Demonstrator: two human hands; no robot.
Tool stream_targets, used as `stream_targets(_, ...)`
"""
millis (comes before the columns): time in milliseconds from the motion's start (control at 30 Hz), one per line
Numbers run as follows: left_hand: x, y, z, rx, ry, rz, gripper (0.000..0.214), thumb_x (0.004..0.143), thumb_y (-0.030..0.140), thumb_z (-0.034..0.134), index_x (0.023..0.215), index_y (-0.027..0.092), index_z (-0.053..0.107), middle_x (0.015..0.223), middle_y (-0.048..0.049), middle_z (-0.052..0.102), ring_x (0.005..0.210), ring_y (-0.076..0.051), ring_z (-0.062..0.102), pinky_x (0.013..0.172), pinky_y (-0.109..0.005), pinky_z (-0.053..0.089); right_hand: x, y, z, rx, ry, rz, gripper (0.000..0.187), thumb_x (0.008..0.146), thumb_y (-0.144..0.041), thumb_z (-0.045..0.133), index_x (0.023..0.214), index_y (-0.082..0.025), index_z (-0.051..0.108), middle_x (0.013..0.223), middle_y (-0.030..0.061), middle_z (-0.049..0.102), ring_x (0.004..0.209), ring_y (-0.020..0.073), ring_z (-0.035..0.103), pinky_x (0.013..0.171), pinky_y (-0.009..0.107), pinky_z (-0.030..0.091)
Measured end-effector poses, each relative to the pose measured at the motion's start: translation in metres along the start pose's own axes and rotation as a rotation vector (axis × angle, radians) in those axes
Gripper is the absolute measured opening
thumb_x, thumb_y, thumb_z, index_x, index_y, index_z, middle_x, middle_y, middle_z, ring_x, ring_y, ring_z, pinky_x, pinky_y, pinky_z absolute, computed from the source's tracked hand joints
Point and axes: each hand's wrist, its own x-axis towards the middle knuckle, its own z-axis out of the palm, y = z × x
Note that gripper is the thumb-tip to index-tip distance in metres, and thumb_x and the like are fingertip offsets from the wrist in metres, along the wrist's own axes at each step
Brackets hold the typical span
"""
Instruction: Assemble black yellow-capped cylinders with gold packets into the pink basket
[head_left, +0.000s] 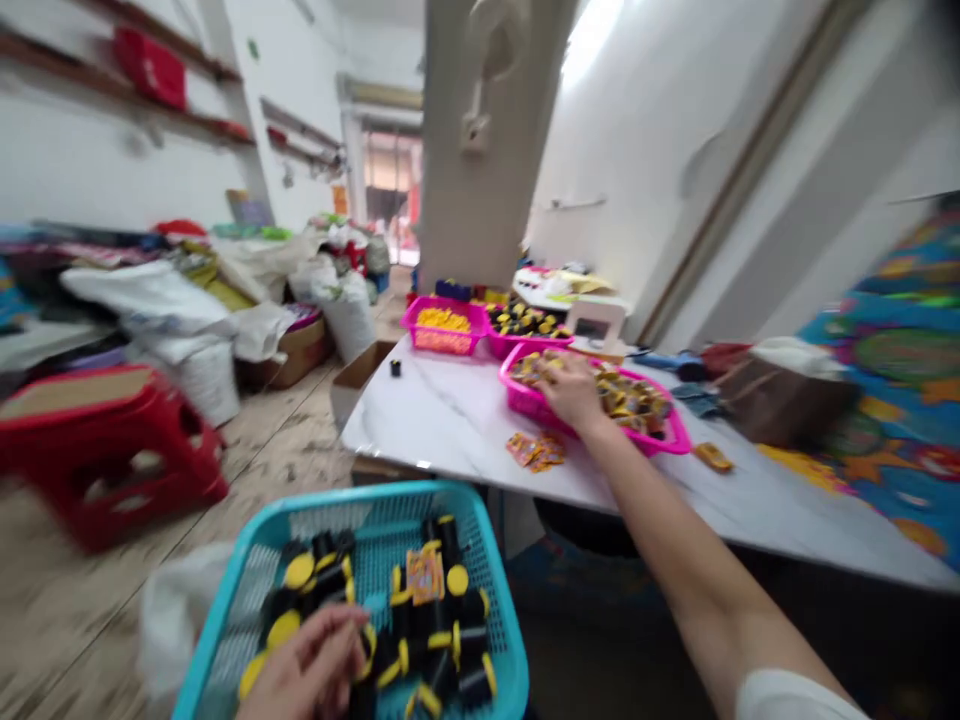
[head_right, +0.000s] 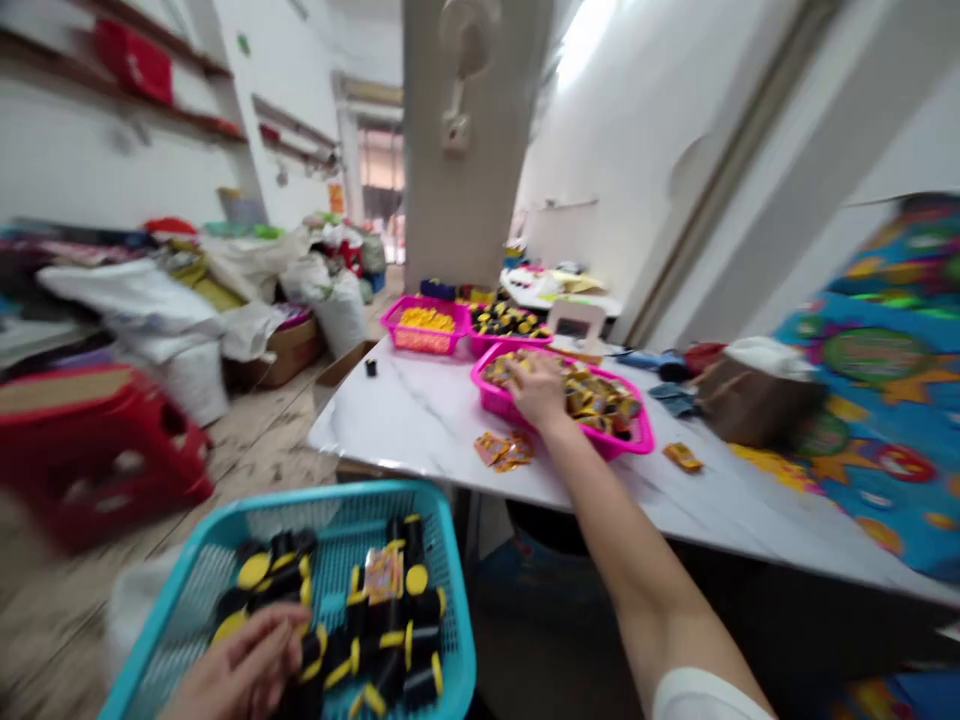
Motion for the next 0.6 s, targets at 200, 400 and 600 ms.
stream_targets(200,-0.015,0.000,-0.041,0.824,0.283,0.342,0.030,0.082,0.037,0.059,0.106,0.019,0.062,0.094,-0.0079,0.065,0.088,-0.024,0.060,0.081,-0.036,0.047,-0.102,-0.069,0.033,0.022,-0.217,-0.102,0.031,0.085,-0.030,0.061,0.115,-0.021,0.064,0.122,0.0132,0.058,0.121,0.0287,0.047,0.105,0.050,0.033)
stream_targets(400,-0.011,-0.014,-0.022,1.274,0.081,0.318,0.035,0.082,0.011,0.052,0.114,0.021,0.057,0.106,-0.0085,0.059,0.090,-0.022,0.060,0.078,-0.033,0.049,-0.228,-0.187,0.065,0.369,-0.884,-0.357,0.021,0.085,-0.028,0.062,0.105,-0.023,0.068,0.112,0.0091,0.066,0.114,0.0291,0.051,0.098,0.050,0.042)
stream_targets(600,-0.011,-0.014,-0.025,1.191,0.153,0.356,0.036,0.087,0.017,0.050,0.122,0.020,0.053,0.109,-0.0100,0.058,0.099,-0.023,0.059,0.085,-0.035,0.049,-0.234,-0.202,0.069,0.428,-1.140,-0.413,0.040,0.075,-0.050,0.070,0.098,-0.018,0.067,0.093,0.0097,0.069,0.114,0.0305,0.050,0.101,0.049,0.037)
